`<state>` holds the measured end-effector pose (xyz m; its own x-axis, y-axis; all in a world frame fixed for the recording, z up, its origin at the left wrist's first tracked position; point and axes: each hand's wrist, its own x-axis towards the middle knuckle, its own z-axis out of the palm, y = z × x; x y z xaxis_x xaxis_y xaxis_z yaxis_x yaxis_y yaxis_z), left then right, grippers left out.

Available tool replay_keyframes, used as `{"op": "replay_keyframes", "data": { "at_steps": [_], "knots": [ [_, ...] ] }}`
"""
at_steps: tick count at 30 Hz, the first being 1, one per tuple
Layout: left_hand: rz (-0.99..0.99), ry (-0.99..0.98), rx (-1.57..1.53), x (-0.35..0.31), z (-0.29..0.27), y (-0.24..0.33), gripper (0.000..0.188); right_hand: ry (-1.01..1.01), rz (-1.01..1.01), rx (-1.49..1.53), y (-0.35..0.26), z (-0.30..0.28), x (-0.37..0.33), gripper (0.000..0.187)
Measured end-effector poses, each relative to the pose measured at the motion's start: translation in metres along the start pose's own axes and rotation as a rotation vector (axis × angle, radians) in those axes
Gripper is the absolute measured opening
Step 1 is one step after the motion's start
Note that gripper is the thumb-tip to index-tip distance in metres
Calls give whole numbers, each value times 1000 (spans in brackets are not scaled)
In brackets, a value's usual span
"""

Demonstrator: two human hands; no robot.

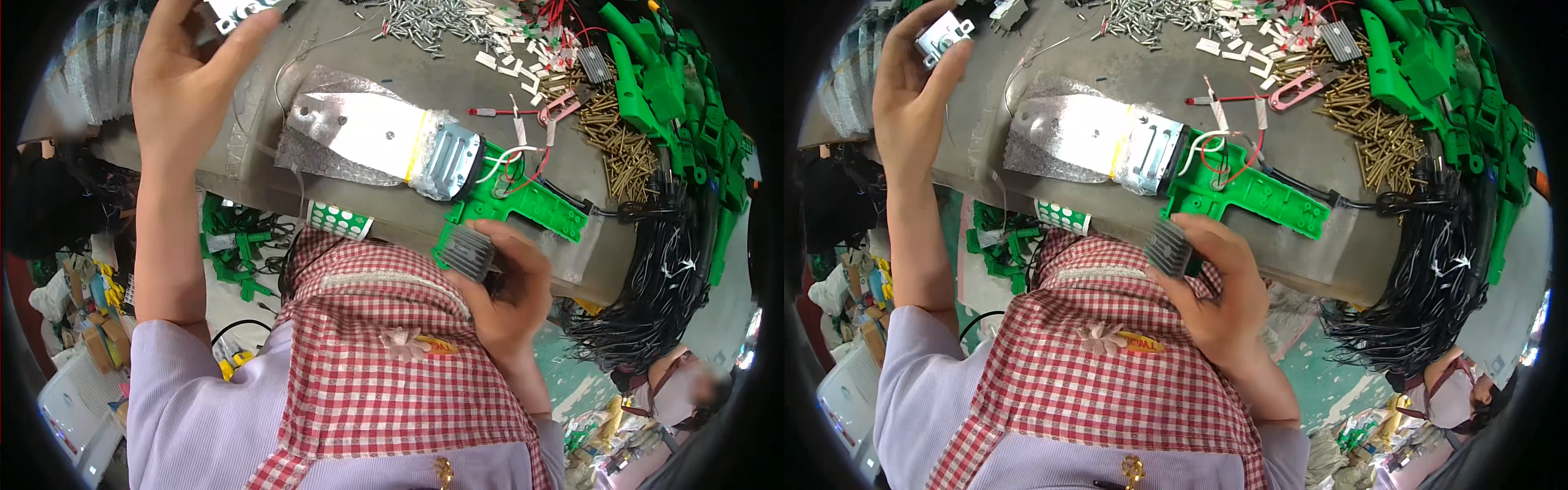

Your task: The person assembles a power tool by connecting wires and components inside a plastic housing, soldering wire joints with a soldering iron, fitting the housing halves together, and driving screws using a power screwdriver.

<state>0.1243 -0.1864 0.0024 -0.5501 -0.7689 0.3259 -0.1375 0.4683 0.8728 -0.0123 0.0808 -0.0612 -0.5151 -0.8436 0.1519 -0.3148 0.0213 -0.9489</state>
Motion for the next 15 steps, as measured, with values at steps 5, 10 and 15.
{"op": "replay_keyframes", "data": {
  "at_steps": [5, 10, 15],
  "knots": [
    [-47, -339, -404, -14, 39, -28, 59, -33, -54, -176, 2, 1, 2, 52],
    [27, -500, -246, -19, 60, -40, 66, -38, -137, -196, -3, 4, 4, 56],
    [-40, -524, -301, -18, 58, -42, 65, -122, -153, -252, -6, -2, 11, 59]
  ]
}}
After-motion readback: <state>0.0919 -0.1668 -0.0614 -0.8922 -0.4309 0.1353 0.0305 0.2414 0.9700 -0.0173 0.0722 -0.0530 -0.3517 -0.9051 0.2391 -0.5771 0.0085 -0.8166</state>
